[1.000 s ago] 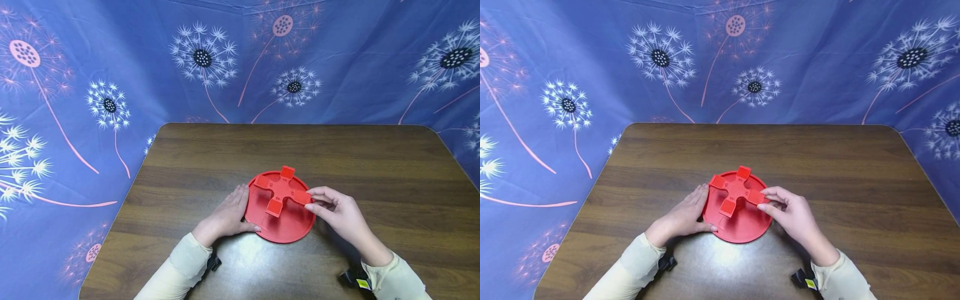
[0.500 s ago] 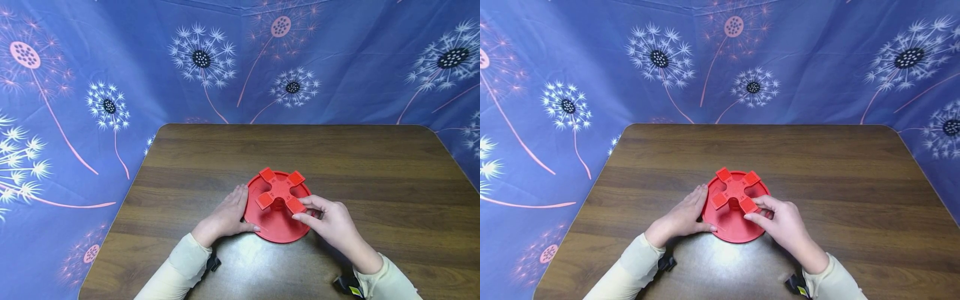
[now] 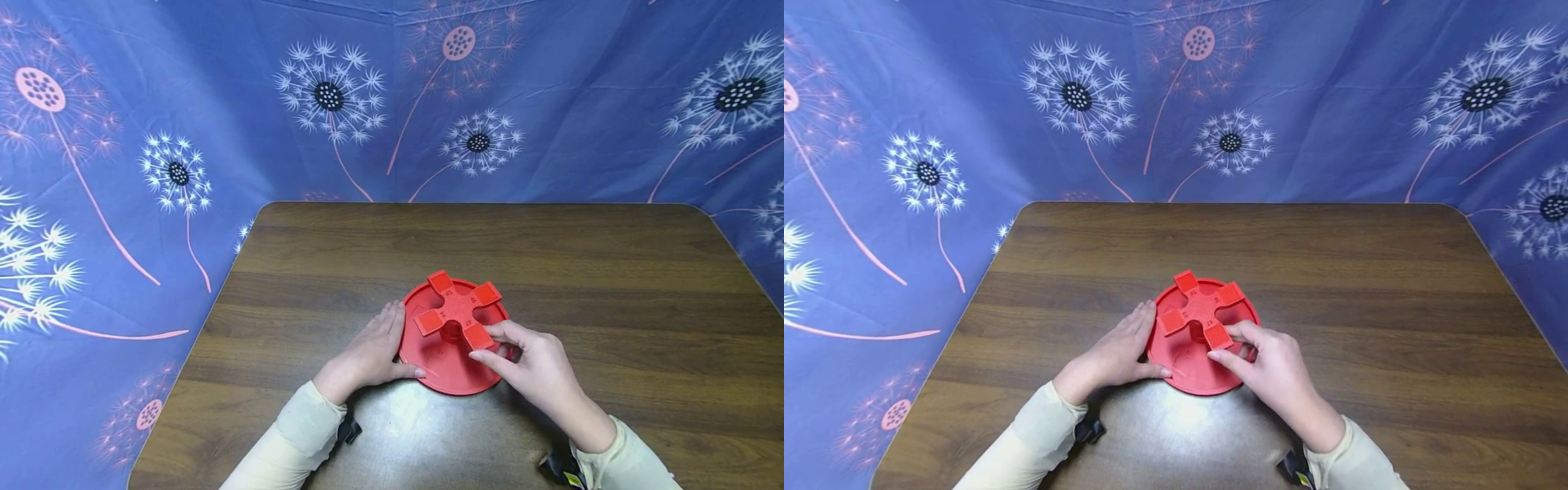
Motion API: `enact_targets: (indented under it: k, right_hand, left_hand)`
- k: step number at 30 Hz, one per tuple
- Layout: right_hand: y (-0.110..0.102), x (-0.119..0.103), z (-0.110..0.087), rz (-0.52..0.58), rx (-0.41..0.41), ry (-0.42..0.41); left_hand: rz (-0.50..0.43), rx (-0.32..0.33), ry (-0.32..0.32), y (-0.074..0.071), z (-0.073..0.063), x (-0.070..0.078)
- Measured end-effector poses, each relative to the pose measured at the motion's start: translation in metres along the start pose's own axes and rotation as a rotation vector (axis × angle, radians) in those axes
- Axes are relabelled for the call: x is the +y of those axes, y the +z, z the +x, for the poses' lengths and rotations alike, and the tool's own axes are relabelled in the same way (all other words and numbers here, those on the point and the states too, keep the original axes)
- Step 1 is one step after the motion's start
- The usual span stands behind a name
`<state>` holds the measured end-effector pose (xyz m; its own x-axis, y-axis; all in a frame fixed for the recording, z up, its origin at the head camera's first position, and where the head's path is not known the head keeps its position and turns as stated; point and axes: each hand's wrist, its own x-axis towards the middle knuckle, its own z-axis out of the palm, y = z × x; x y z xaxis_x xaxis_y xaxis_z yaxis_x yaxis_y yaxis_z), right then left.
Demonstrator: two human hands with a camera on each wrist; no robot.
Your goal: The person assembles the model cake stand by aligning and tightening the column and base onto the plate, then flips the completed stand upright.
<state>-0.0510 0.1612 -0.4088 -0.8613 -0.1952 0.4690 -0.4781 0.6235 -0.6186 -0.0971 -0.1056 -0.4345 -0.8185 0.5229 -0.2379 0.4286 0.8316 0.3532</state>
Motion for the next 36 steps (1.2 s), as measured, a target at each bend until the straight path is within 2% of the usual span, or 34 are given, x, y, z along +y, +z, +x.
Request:
enact_targets:
  k: [10, 19, 25, 32, 36]
  right_hand:
    - [-0.010, 0.001, 0.006, -0.027, -0.041, 0.000]
    - [-0.021, 0.014, 0.022, 0.013, 0.010, 0.081]
    - [-0.022, 0.027, 0.032, 0.050, -0.055, 0.114]
    - [-0.020, 0.044, 0.046, 0.272, -0.255, 0.222]
    - [-0.019, 0.046, 0.048, 0.285, -0.255, 0.226]
  left_hand:
    - [-0.014, 0.006, 0.005, 0.000, -0.001, 0.000]
    - [-0.013, 0.006, 0.009, -0.001, -0.001, 0.001]
    - [-0.015, 0.004, 0.011, -0.001, -0.002, 0.002]
    - [-0.015, 0.001, 0.009, -0.002, -0.003, 0.002]
    - [-0.017, 0.008, 0.008, -0.001, -0.003, 0.002]
